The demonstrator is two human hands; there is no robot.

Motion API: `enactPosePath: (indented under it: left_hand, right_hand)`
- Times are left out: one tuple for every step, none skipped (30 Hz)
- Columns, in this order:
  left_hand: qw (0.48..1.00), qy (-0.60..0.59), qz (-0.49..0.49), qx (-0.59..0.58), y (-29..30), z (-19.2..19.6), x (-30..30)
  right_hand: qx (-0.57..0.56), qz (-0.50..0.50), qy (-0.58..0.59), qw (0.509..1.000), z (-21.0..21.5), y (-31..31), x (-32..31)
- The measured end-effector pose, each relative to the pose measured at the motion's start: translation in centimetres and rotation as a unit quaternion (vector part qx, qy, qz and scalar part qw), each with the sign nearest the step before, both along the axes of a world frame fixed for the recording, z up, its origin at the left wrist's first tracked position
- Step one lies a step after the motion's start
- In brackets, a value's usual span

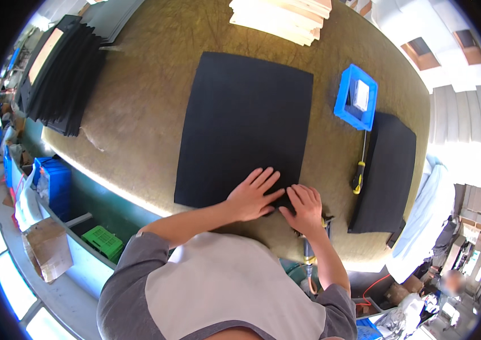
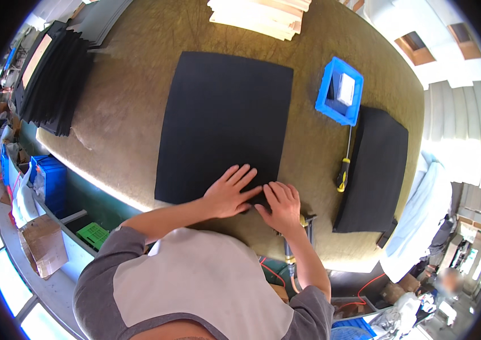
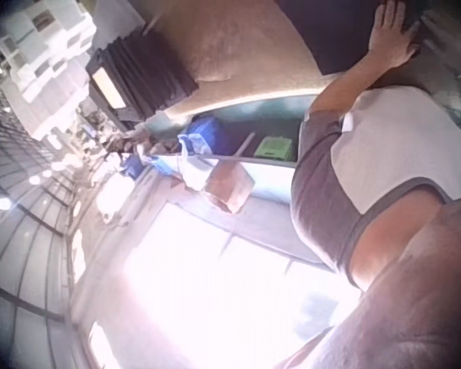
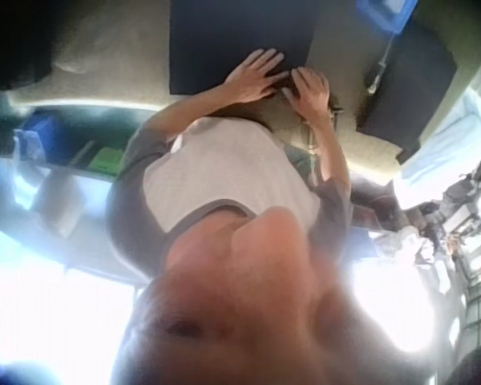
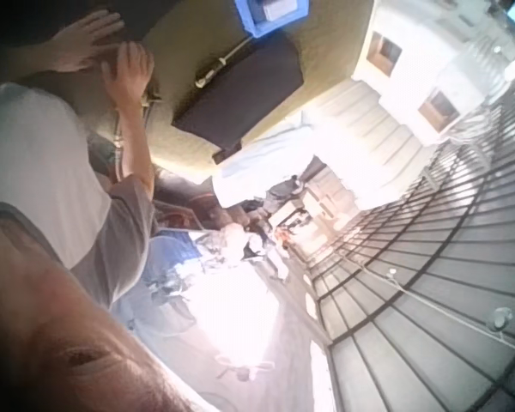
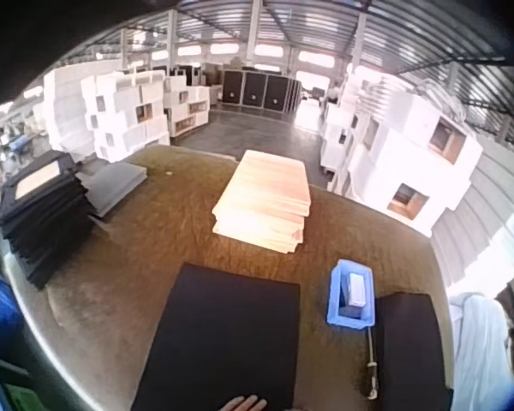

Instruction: Upholstering wooden panels with black fabric using a pneumatic staple gun.

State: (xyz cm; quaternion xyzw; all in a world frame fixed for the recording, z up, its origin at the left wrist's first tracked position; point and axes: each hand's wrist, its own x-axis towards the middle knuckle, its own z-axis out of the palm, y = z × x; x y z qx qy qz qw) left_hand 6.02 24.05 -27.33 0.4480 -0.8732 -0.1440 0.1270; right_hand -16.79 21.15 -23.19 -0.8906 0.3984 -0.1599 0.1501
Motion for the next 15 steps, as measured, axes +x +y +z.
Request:
enactPosePath:
  left_hand:
    - [1.0,0.016,-0.003,0.01,0.1,-0.2,0.0]
    - [1.0,0.02,-0.003,0.009,0.2,-0.2,-0.1]
    - [1.0,0.025,-0.004,0.014,0.1,-0.1,0.0]
    - [0.999,0.027,-0.008,0.018,0.1,0.1,0.2]
    - [0.999,0.029,-0.016,0.025,-0.1,0.4,0.3]
    - [0.999,0.03,-0.017,0.023,0.0,0.4,0.4]
    - [0.998,0.043,-0.017,0.036,0.0,0.5,0.4]
    - [0.997,0.055,-0.017,0.048,-0.1,0.4,0.4]
    - [0.997,0.069,-0.014,0.042,-0.2,0.3,0.2]
    - [0.997,0.069,-0.014,0.04,0.0,0.2,0.2]
    - [0.996,0.072,-0.022,0.047,-0.1,0.2,0.1]
    - [0.995,0.072,-0.029,0.055,-0.4,0.2,0.3]
    - [0.996,0.071,-0.029,0.052,-0.6,0.0,0.4]
    - [0.994,0.082,-0.031,0.068,-0.5,-0.2,0.4]
    - [0.992,0.092,-0.032,0.083,-0.4,-0.3,0.4]
  right_hand:
    - [0.028,-0.021,-0.034,0.999,0.8,-1.6,-0.2]
    - [-0.004,-0.037,-0.058,0.998,1.5,-3.8,-0.4]
    - [-0.035,-0.053,-0.083,0.995,2.0,-7.0,-0.1]
    - [-0.044,-0.058,-0.095,0.993,3.6,-10.9,1.0]
    - [-0.055,-0.066,-0.106,0.991,5.4,-15.4,2.2]
    - [-0.007,-0.092,-0.125,0.988,6.0,-19.9,3.3]
    - [-0.036,-0.1,-0.148,0.983,5.3,-25.3,3.9]
    - [-0.028,-0.14,-0.171,0.975,5.6,-30.2,5.0]
    - [-0.069,-0.171,-0.197,0.963,5.2,-35.6,5.5]
    - [-0.035,-0.229,-0.182,0.956,6.4,-40.0,6.9]
    - [0.005,-0.28,-0.21,0.937,6.4,-44.7,7.4]
    - [0.046,-0.329,-0.24,0.912,6.4,-48.9,7.7]
    - [0.044,-0.328,-0.242,0.912,6.7,-51.9,8.5]
    - [0.03,-0.347,-0.147,0.926,7.2,-54.2,9.4]
    - [0.016,-0.362,-0.05,0.931,7.3,-56.0,10.0]
